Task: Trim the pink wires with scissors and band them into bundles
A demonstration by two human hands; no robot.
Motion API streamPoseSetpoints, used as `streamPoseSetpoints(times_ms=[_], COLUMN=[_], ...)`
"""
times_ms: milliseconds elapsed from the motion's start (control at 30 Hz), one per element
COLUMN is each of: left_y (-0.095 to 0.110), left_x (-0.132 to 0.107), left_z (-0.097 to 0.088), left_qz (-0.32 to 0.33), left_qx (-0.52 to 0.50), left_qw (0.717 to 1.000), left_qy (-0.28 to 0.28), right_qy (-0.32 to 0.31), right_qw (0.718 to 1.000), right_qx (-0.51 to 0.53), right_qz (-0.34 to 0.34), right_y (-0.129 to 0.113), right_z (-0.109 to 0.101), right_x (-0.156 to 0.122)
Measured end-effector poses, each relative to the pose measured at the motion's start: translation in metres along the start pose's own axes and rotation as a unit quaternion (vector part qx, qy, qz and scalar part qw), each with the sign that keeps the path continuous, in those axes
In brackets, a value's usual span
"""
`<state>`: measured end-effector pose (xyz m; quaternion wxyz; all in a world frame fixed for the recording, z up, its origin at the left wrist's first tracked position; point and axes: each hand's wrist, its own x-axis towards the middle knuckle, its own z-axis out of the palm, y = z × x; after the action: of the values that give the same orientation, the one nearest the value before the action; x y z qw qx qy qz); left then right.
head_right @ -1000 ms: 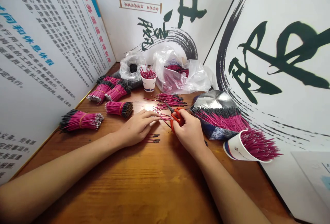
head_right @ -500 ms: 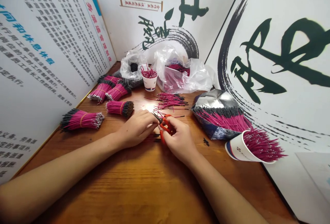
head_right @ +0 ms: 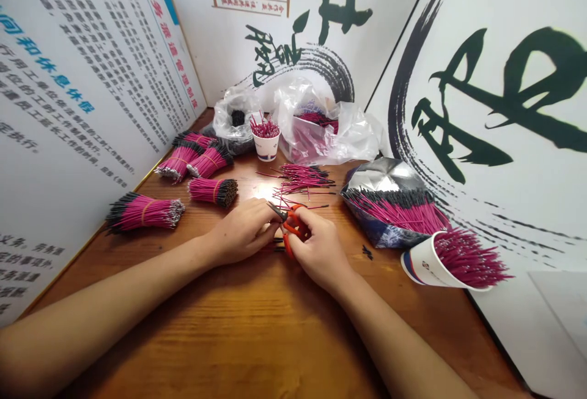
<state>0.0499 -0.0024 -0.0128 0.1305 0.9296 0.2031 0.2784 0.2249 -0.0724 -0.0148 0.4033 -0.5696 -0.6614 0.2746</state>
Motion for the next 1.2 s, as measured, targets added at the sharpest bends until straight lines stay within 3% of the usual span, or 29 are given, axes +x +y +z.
streamPoseSetpoints(times_ms=[167,300,367,600,1200], left_y=[-0.004,-0.012,-0.015,-0.014,-0.012], left_x=[-0.001,-0.001,-0.001,-0.004,-0.005], left_z=[0.003,0.001,0.001,0.005,0.005], left_qz=[-0.029,-0.063,-0.083,-0.121,-0.119], left_qx=[-0.005,-0.023,-0.038,-0.125,-0.150], left_qw=[0.999,0.983,0.973,0.974,0.968], left_qy=[0.045,0.172,0.210,0.143,0.163], right_qy=[-0.025,-0.081,-0.092,-0.071,-0.083], right_qw=[1.000,0.995,0.993,0.992,0.992], right_qx=[-0.015,-0.049,-0.065,-0.102,-0.092], right_qz=[0.010,0.014,0.018,0.028,0.025], right_y=[-0.006,-0.008,-0.007,-0.004,0.000], right_z=[-0.004,-0.006,-0.006,-0.010,-0.005], right_x=[0.002,0.003,0.004,0.007,0.007])
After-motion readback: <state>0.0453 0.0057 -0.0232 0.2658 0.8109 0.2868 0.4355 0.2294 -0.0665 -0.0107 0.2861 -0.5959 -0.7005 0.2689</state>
